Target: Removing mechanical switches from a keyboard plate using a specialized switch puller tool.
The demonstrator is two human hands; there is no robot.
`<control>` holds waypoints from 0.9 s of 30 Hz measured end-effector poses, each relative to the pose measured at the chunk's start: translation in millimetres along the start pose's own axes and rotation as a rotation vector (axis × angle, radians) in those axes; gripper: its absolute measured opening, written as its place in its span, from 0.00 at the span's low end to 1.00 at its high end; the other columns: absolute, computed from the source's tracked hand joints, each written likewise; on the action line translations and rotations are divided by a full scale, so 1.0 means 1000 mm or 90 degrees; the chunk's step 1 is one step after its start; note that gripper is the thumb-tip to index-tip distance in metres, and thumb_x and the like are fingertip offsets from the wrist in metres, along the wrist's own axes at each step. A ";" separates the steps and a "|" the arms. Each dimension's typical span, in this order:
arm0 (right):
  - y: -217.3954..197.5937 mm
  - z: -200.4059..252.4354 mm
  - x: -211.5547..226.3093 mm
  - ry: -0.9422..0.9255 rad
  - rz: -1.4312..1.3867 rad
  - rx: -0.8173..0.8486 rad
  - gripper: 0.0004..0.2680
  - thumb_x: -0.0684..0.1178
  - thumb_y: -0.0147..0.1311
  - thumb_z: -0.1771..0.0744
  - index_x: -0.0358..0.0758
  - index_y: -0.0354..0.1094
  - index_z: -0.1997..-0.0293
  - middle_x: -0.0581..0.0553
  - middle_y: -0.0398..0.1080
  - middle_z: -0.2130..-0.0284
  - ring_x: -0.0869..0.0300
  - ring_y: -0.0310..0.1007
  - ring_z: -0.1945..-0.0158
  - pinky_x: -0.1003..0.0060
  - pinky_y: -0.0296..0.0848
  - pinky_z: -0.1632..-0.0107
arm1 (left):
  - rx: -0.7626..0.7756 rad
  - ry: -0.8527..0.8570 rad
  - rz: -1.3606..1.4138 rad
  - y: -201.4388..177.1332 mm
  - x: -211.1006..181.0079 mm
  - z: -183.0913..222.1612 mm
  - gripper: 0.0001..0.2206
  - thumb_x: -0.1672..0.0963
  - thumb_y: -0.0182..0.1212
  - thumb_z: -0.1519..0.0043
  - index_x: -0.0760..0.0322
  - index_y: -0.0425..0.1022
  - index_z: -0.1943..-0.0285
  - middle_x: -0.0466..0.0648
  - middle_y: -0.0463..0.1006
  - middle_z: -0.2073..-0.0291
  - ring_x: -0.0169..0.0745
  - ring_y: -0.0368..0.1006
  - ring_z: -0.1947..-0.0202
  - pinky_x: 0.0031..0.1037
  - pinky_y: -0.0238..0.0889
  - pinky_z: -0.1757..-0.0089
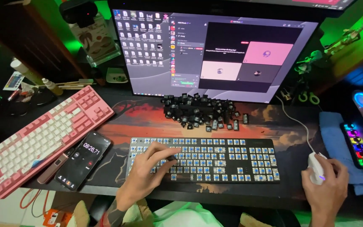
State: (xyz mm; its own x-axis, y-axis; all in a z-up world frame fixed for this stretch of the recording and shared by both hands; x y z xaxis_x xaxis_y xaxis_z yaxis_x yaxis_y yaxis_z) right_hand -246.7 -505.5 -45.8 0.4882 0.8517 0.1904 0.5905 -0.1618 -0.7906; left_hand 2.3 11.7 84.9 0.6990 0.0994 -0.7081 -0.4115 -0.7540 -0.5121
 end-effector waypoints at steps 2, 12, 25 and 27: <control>0.002 0.001 -0.003 -0.006 0.006 -0.003 0.20 0.39 0.69 0.27 0.42 0.89 0.21 0.33 0.76 0.30 0.35 0.77 0.29 0.34 0.83 0.37 | -0.009 0.007 -0.002 -0.002 -0.002 -0.003 0.21 0.62 0.71 0.23 0.55 0.76 0.21 0.53 0.78 0.44 0.50 0.82 0.52 0.46 0.75 0.55; 0.012 0.008 -0.014 -0.050 0.070 -0.037 0.20 0.39 0.72 0.27 0.39 0.93 0.22 0.33 0.77 0.28 0.39 0.83 0.32 0.44 0.86 0.32 | -0.004 0.039 0.035 -0.006 -0.014 -0.010 0.21 0.65 0.63 0.21 0.65 0.73 0.18 0.60 0.84 0.32 0.66 0.84 0.35 0.51 0.83 0.43; 0.012 0.005 -0.016 -0.024 0.027 -0.001 0.21 0.40 0.72 0.28 0.39 0.89 0.21 0.32 0.76 0.28 0.36 0.79 0.29 0.38 0.84 0.34 | 0.017 0.025 0.032 -0.002 -0.019 -0.008 0.19 0.59 0.68 0.20 0.57 0.76 0.20 0.55 0.80 0.35 0.55 0.84 0.46 0.55 0.77 0.55; 0.011 0.005 -0.013 -0.030 0.017 -0.020 0.21 0.40 0.71 0.28 0.41 0.90 0.22 0.34 0.77 0.28 0.37 0.80 0.29 0.37 0.85 0.35 | 0.040 0.031 0.050 -0.005 -0.029 -0.014 0.15 0.58 0.57 0.16 0.64 0.75 0.22 0.56 0.81 0.28 0.64 0.83 0.31 0.54 0.86 0.40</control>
State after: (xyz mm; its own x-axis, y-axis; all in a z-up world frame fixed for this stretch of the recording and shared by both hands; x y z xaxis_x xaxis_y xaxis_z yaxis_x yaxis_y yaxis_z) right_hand -249.4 -516.1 -59.6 0.4735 0.8694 0.1415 0.5980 -0.1993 -0.7763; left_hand -7.9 3.8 114.9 0.6903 0.0085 -0.7234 -0.5013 -0.7153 -0.4868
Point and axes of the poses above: each hand's wrist, its own z-axis away from the middle knuckle, its own y-axis out of the palm, x = y × z, the point moved 5 cm from there along -z, towards the middle knuckle
